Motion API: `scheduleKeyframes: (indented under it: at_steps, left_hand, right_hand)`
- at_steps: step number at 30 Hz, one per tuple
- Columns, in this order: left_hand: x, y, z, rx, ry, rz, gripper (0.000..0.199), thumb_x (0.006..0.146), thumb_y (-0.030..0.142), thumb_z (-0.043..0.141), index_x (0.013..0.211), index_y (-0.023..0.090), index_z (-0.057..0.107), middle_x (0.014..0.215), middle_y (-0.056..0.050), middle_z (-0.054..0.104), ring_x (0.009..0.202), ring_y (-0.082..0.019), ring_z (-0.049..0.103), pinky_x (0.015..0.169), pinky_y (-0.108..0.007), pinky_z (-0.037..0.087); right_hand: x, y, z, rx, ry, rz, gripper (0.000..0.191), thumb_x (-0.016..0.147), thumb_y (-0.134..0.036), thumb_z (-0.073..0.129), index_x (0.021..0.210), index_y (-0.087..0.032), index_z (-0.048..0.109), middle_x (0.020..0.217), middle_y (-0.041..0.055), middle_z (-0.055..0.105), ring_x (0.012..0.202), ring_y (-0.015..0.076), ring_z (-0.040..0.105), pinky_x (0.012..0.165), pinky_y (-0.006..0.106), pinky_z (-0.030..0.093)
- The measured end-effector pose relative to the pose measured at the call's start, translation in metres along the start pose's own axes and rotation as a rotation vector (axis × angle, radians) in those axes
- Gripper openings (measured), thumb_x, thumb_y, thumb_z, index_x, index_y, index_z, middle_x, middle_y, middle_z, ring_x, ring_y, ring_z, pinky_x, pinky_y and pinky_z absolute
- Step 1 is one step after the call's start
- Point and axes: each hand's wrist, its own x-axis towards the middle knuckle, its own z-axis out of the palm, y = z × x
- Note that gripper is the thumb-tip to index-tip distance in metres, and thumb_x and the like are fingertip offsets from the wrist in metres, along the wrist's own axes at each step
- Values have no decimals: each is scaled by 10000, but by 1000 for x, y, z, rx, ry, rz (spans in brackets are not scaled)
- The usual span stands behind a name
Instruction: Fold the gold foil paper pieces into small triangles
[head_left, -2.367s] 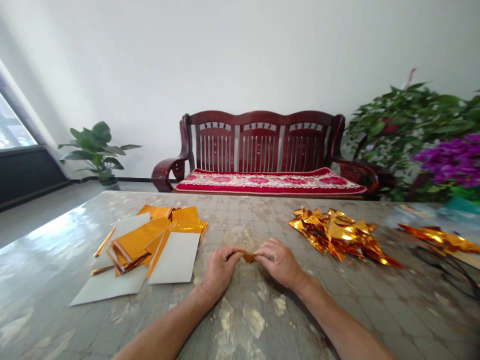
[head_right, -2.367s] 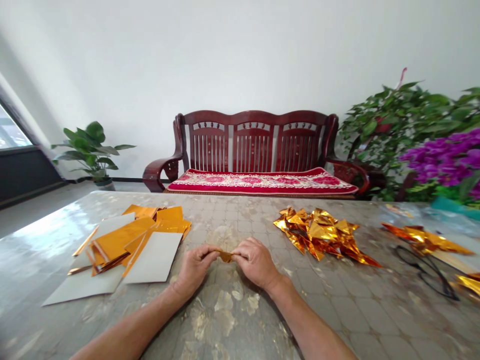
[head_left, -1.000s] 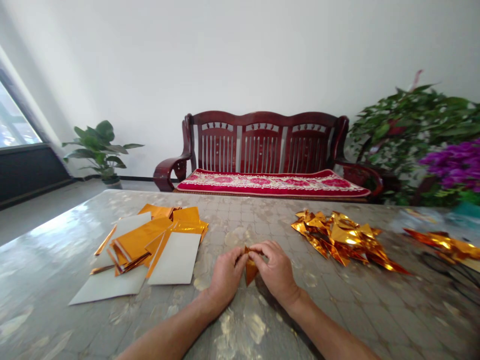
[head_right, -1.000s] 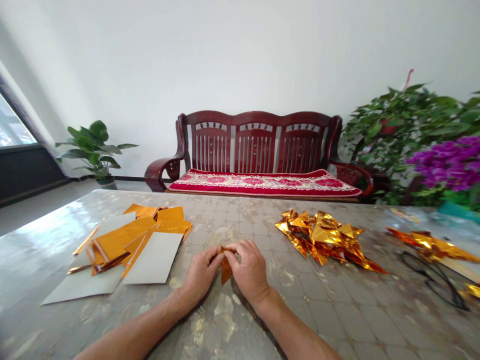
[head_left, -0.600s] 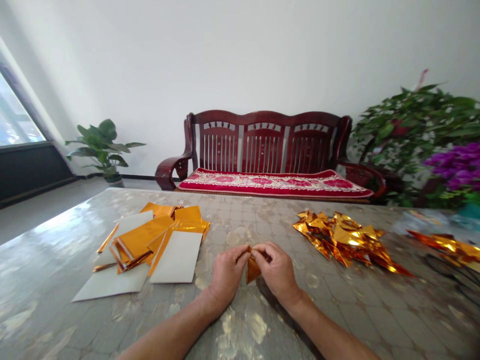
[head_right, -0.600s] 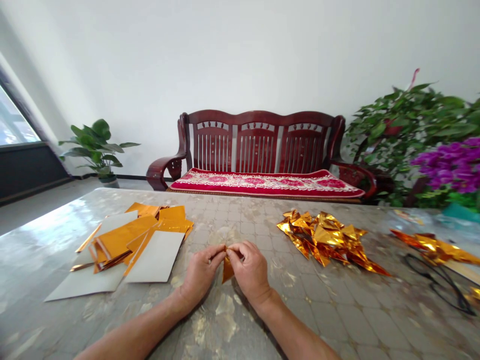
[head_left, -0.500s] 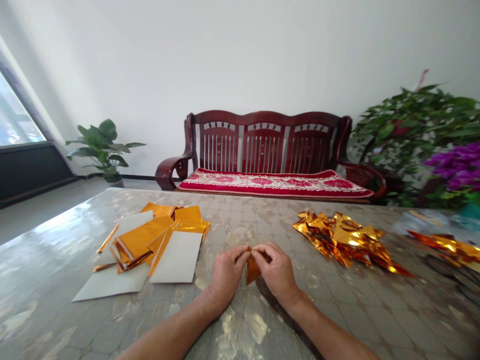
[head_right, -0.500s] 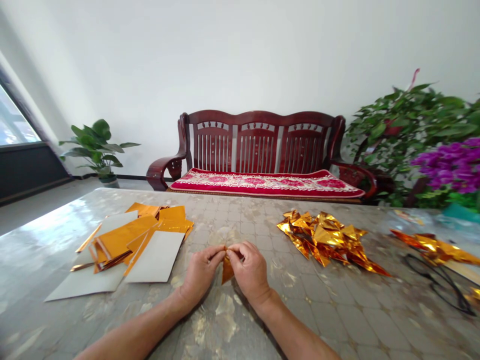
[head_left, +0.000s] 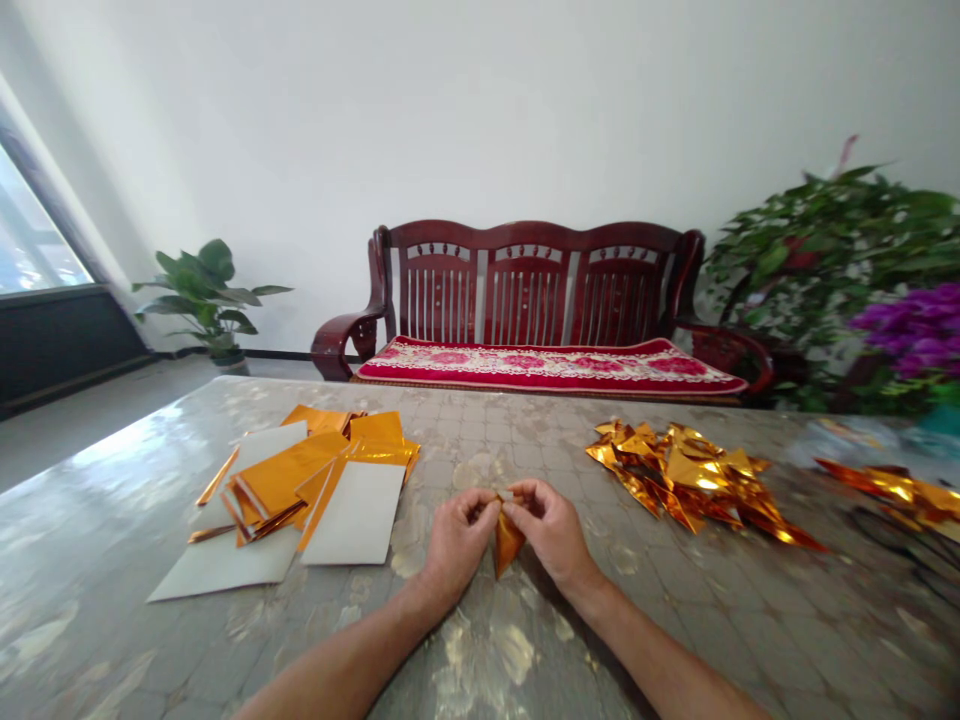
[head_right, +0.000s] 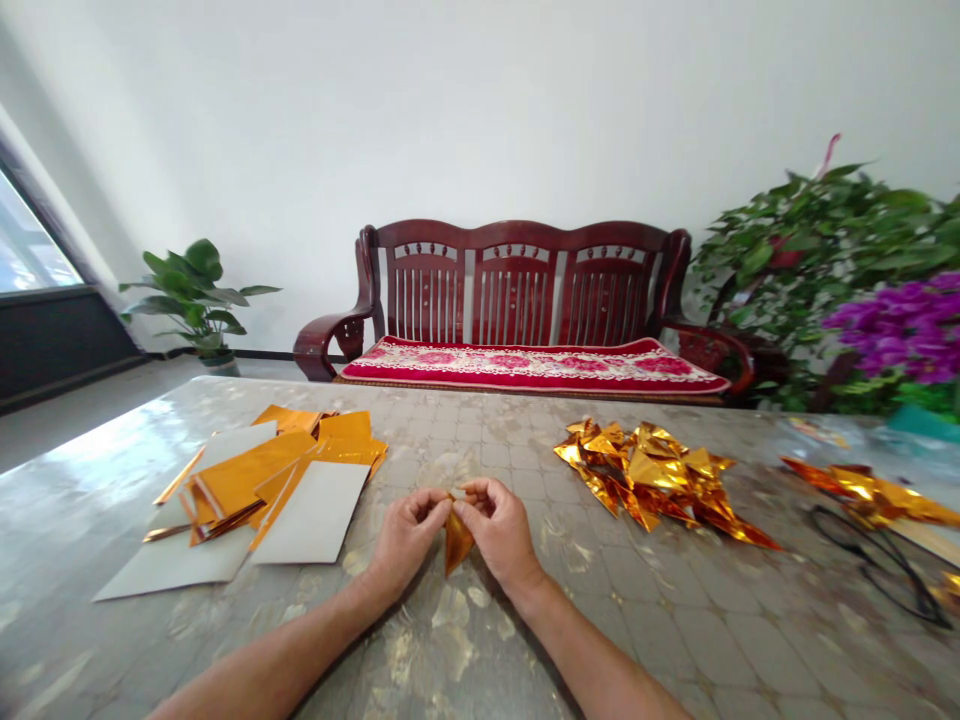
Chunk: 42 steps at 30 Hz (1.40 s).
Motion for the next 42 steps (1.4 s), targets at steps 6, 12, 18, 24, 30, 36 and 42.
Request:
scheduleKeyframes:
  at_steps: [6,12,18,24,30,36,42]
  left_hand:
    - [1,2,2,-100,-22,-53,221,790,341,541,707,164,643,610,24,605,592,-118,542,579,-205,407]
    - [3,1,0,-179,-61,-114,269,789,377,539,632,163,585,544,44,531,533,-100,503,537,-196,393]
    - [5,-4,-1,-248,-115,-185,324,786,452,536,634,167,555,544,35,539,499,-102,510,508,-203,417]
    - [5,-5,-1,-196,-113,-191,342,815,461,491,630,177,537,555,27,553,508,-117,531,521,-217,431]
    - [5,-5,-6,136,-93,16,282,827,315,491,617,158,595,546,38,529,553,-100,489,543,-203,323]
    - [6,-5,-11,226,-92,87,258,832,296,521,657,154,645,583,31,586,580,-98,510,568,-201,325]
    - [11,-14,-3,-64,-197,-125,330,801,445,564,637,159,589,535,26,564,509,-108,494,513,-206,362]
  right_hand:
    - [-3,-5,0,-89,22,-86,170,740,-347,681,747,-178,690,673,25,683,606,163,611,564,259,504]
    - [-7,-8,-4,-309,-2,-396,124,846,-219,603,798,-216,717,767,31,667,732,165,631,687,268,517]
    - [-8,-8,-13,-494,-161,-606,240,938,-161,484,976,-238,709,851,53,665,813,171,632,739,284,529]
    - [-9,-9,-16,-585,-212,-676,286,931,-110,445,1015,-211,699,893,72,677,845,179,626,772,291,520]
    - [-11,-11,-12,-439,-148,-437,203,881,-156,510,862,-197,708,798,47,685,756,168,634,725,269,496]
    - [-4,-9,-9,-214,-157,-47,171,808,-320,607,814,-177,700,700,13,694,655,162,623,617,243,467]
    - [5,1,-13,-182,-207,83,152,734,-315,623,706,-171,663,640,-5,647,601,139,561,565,234,421]
